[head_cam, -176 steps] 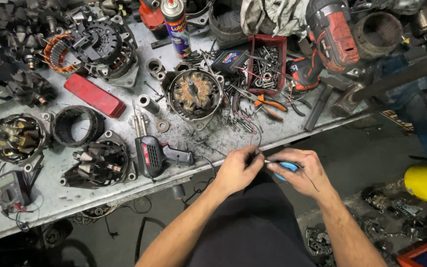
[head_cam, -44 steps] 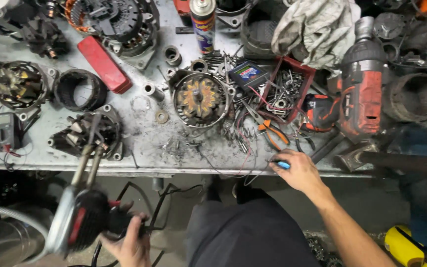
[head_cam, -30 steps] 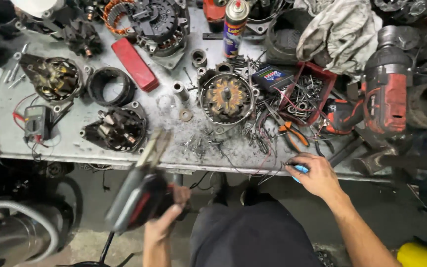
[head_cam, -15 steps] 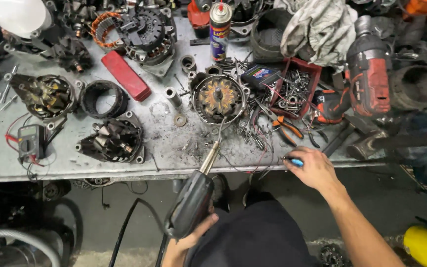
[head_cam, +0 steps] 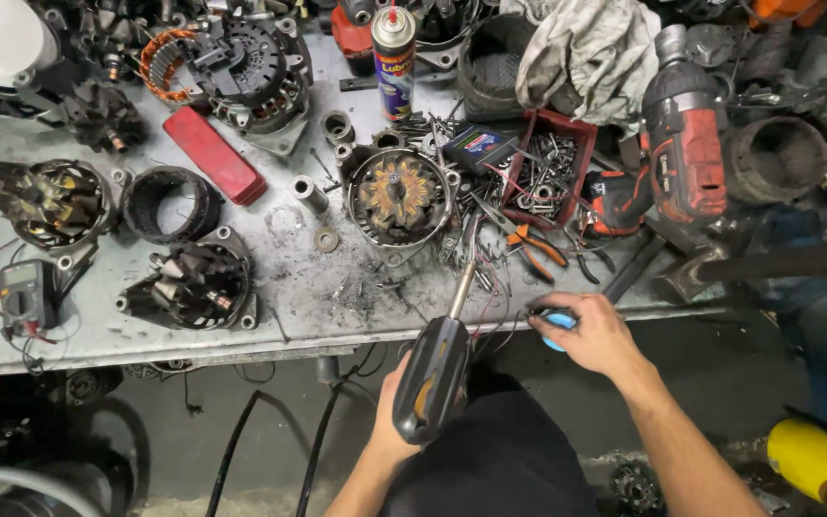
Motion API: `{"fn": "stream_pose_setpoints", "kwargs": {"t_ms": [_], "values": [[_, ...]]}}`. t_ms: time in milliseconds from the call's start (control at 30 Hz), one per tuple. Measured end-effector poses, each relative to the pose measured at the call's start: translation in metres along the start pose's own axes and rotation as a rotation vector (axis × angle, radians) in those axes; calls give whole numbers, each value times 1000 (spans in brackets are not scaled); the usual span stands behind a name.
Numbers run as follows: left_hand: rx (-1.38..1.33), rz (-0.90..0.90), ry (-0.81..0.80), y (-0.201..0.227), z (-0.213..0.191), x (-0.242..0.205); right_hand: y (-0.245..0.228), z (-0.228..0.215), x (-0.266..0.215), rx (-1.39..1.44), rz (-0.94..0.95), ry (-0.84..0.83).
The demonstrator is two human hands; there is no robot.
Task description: The person picks up a spool of solder wire and a soldering iron, then uses pliers to hold a wire while applying the soldering iron to the joint. The person continues to heat and solder the wire connection on the workbench.
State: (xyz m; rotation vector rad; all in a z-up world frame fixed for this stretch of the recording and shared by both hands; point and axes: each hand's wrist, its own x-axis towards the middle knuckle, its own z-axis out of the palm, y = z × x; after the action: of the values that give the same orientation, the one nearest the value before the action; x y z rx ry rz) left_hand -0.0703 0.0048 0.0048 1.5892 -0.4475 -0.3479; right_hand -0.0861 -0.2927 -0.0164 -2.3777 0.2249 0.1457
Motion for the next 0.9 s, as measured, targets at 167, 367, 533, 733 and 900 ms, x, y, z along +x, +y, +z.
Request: {"fn": "stream_pose_setpoints", "kwargs": {"t_ms": [167,367,533,733,900], "values": [[28,-59,-2,-5,23,16,2,-6,1,101,111,-58],[23,20,28,9,39,26,10,-16,7,169,108,-100],[170,0,117,2,40,25,14,-23,13,187,-174,-71],[117,38,110,18,17,37,-24,-31,19,335,-263,3],[129,-13,216,-12,-31,33,-65,-33,35,429,-358,47]]}}
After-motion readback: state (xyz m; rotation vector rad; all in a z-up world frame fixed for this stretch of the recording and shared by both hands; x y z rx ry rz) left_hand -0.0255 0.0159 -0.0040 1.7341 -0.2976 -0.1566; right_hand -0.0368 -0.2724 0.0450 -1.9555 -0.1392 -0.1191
